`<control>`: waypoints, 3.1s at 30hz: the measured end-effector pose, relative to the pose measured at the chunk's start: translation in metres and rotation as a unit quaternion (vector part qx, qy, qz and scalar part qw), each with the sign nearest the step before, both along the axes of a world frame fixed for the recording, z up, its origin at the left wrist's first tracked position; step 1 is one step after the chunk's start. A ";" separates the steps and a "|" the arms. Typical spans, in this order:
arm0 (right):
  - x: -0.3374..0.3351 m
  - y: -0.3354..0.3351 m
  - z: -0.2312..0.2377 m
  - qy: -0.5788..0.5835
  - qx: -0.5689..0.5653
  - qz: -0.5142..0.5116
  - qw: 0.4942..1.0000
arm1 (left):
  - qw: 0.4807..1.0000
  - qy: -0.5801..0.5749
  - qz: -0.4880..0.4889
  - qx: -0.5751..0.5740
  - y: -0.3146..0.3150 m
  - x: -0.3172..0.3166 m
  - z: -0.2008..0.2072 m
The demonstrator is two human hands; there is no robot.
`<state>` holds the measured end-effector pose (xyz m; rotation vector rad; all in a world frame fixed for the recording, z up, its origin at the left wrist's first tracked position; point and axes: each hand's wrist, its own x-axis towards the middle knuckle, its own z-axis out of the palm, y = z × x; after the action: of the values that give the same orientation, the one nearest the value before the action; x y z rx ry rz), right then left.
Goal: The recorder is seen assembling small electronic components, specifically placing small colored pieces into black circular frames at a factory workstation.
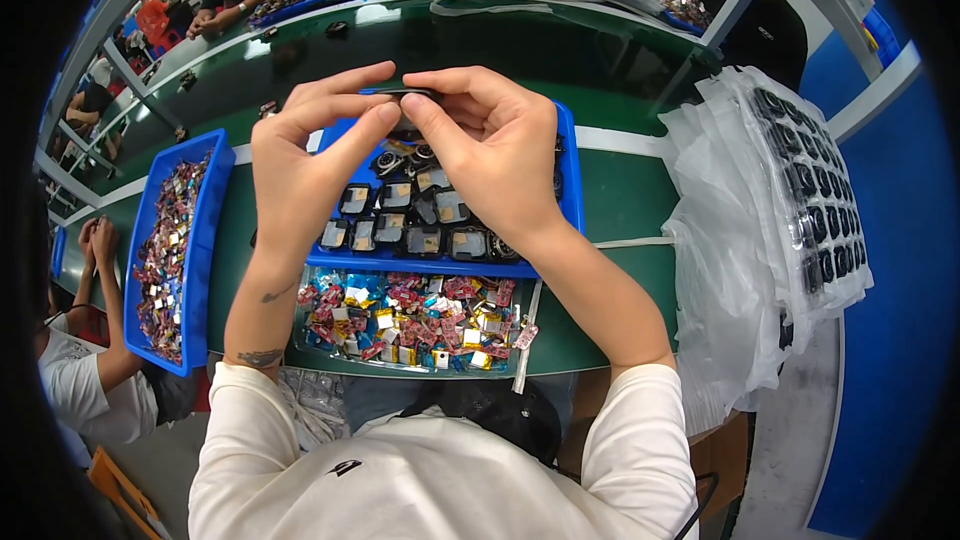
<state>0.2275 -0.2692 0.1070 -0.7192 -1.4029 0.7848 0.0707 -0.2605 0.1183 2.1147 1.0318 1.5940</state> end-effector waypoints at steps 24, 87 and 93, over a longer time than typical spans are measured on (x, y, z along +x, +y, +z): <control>0.005 -0.003 0.008 0.066 -0.023 0.010 0.998 | 0.947 -0.197 -0.146 -0.208 0.003 0.005 -0.003; 0.023 -0.003 0.011 -0.071 -0.069 0.154 0.983 | 0.977 0.072 -0.186 -0.079 -0.009 -0.015 0.018; 0.032 0.008 0.003 0.023 -0.143 0.192 0.971 | 0.974 0.108 -0.200 -0.007 -0.002 -0.015 0.012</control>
<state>0.2591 -0.2616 0.1101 -0.6493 -1.4205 1.3194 0.0555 -0.2622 0.1298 2.3396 0.6142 1.1833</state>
